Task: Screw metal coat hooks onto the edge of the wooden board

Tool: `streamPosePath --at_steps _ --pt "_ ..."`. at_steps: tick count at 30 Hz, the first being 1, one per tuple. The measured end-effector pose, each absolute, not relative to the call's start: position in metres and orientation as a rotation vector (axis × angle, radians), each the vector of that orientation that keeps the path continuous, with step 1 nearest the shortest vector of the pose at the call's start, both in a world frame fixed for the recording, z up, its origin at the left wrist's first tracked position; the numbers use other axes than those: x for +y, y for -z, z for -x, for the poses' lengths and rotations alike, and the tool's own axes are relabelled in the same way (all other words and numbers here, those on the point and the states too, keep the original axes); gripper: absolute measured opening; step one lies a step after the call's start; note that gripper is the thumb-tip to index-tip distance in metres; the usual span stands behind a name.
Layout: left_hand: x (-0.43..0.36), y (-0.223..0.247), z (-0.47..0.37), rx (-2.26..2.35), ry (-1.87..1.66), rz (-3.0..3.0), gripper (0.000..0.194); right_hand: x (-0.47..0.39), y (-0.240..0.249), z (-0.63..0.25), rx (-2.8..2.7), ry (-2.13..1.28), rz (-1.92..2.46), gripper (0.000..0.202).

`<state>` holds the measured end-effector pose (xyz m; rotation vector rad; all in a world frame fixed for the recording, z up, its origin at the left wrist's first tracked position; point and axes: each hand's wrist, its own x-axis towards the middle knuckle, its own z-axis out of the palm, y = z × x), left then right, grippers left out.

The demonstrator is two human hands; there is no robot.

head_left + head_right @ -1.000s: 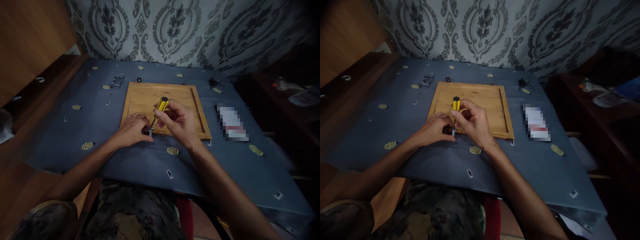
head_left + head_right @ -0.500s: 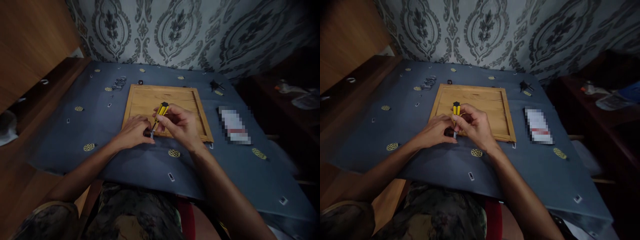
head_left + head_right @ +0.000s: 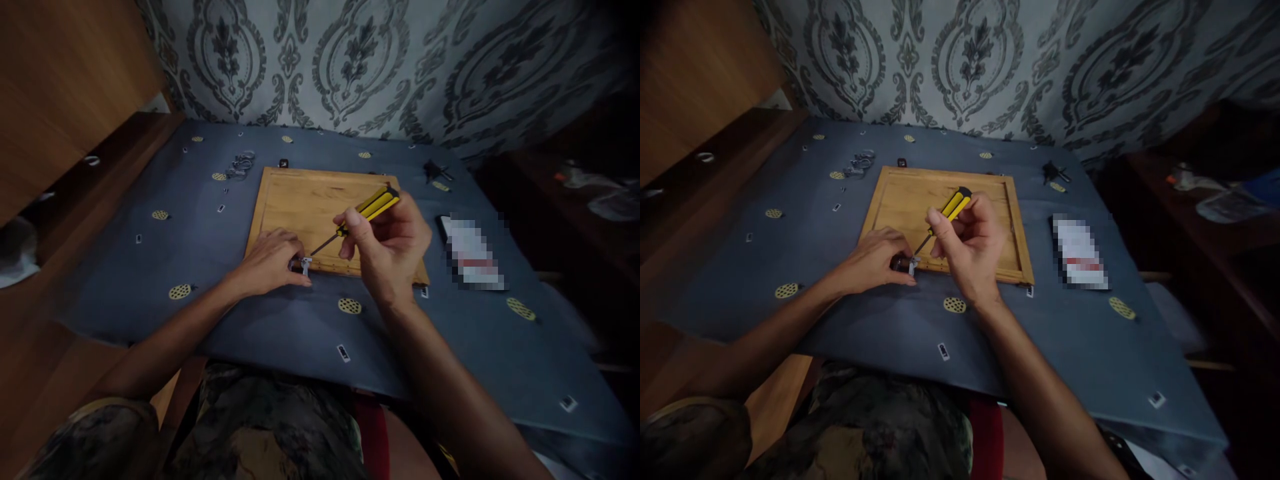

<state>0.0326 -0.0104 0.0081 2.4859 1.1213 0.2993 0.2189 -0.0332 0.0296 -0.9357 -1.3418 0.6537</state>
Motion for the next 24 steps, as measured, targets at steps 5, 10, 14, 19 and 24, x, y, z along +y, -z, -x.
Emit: streamPosePath --at_steps 5,10,14,19,24 --pt "-0.010 -0.008 -0.033 1.129 -0.284 -2.496 0.040 -0.032 -0.023 -0.219 -1.357 -0.682 0.961 0.050" --pt "-0.009 -0.005 -0.032 1.124 -0.306 -2.509 0.041 -0.032 -0.015 -0.217 -1.376 -0.737 0.966 0.046" --pt "-0.009 -0.004 -0.031 1.105 -0.323 -2.514 0.039 -0.031 -0.012 -0.218 -1.385 -0.753 0.970 0.045" --pt "-0.010 -0.008 -0.032 1.125 -0.294 -2.504 0.040 -0.030 -0.010 -0.219 -1.398 -0.745 0.943 0.040" --pt "-0.010 -0.009 -0.033 1.142 -0.286 -2.502 0.043 -0.030 -0.008 -0.220 -1.397 -0.732 0.934 0.038"
